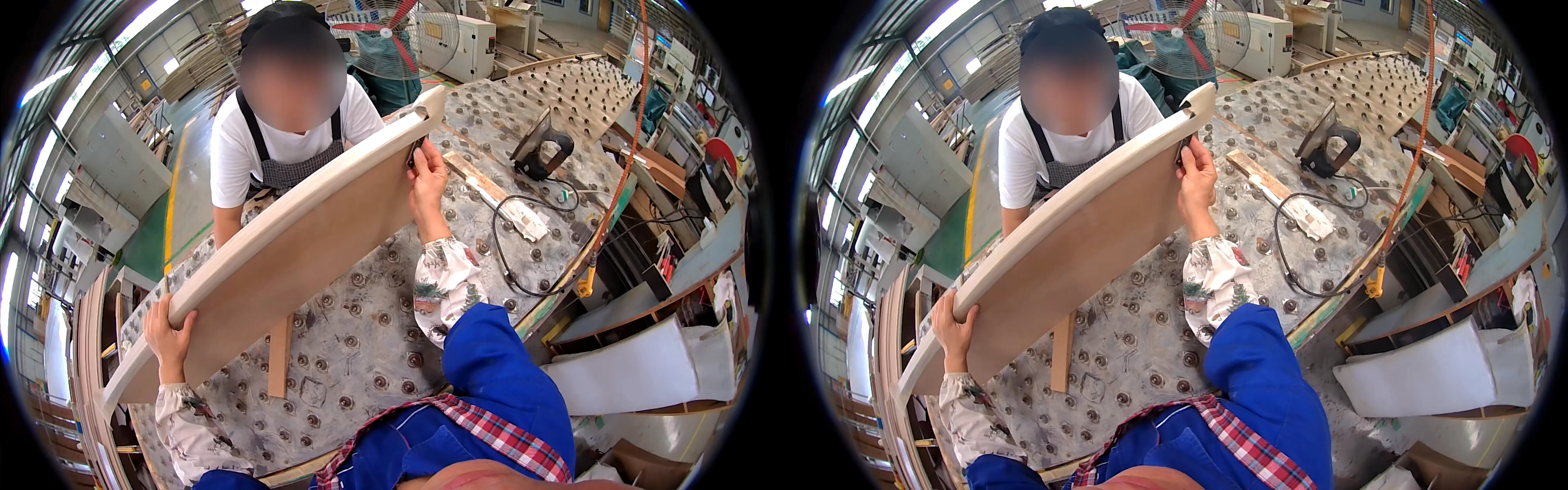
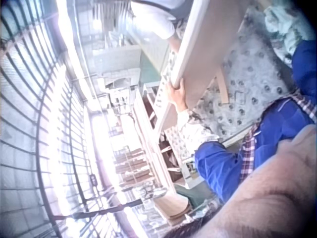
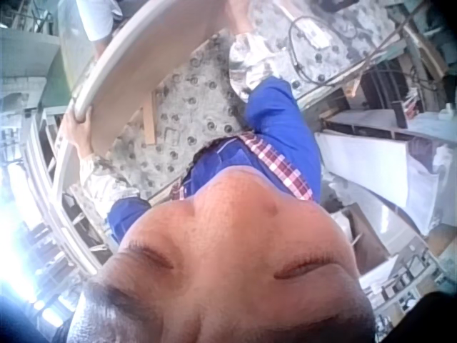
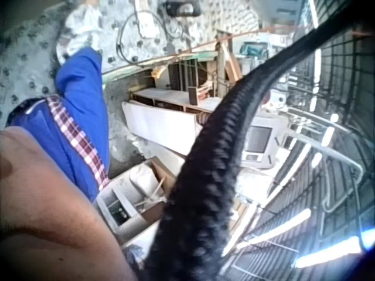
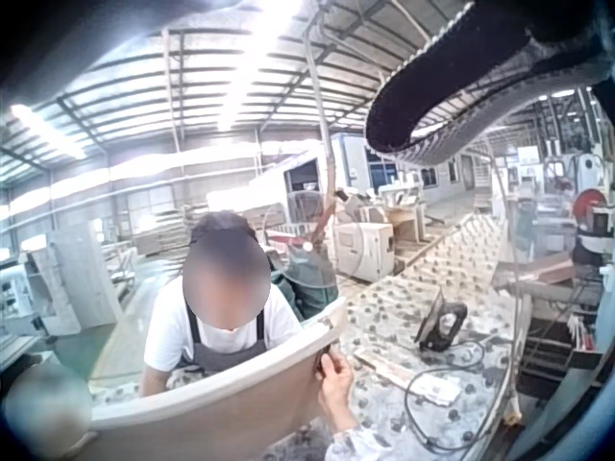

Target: The person applies a thin wooden strip to the edge of a large white board. They use a cloth to wipe the surface, then press the strip with a hot iron to adhere it. Finally, they trim the excess strip with a utility knife and clean the edge.

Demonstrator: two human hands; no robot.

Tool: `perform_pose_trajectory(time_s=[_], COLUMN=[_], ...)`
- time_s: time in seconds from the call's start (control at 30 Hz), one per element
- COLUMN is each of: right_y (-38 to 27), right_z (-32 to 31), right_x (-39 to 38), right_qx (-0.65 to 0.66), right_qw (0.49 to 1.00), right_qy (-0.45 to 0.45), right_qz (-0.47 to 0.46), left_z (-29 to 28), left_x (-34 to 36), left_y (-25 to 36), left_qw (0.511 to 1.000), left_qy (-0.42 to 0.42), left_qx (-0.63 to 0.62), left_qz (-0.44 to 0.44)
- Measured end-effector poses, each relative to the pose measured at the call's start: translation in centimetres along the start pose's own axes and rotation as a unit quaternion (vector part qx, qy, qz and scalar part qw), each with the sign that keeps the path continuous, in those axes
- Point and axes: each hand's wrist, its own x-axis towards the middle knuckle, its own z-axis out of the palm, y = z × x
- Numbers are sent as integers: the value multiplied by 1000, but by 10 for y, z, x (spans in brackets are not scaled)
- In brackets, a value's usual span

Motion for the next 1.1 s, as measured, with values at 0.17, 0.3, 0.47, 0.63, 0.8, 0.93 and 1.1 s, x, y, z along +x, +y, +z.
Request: perform_pose_trajectory(time_s=[0.17,0.3,0.47,0.63,0.8,0.93,1.1], right_y=[-4,-1,15,31,42,50,66], right_z=[10,19,28,44,67,78,97], right_x=[-12,-24,-49,-79,-112,-137,-168], right_qx=[-76,-76,-77,-61,-63,-64,-80], right_qw=[997,997,997,998,997,998,996], right_qy=[0,26,4,-14,-31,-22,-36], right_qz=[8,16,27,-5,-25,0,-33], left_z=[1,0,-1,-5,-8,-15,-28], left_x=[1,1,2,2,-1,-9,-26], left_y=[0,0,0,-4,-8,-20,-54], left_qw=[1000,1000,1000,999,999,997,995], left_qy=[0,4,-12,-37,-30,-62,-82], left_qx=[4,-3,-13,0,15,13,-31], left_qz=[-5,-2,-21,-20,-1,-36,-48])
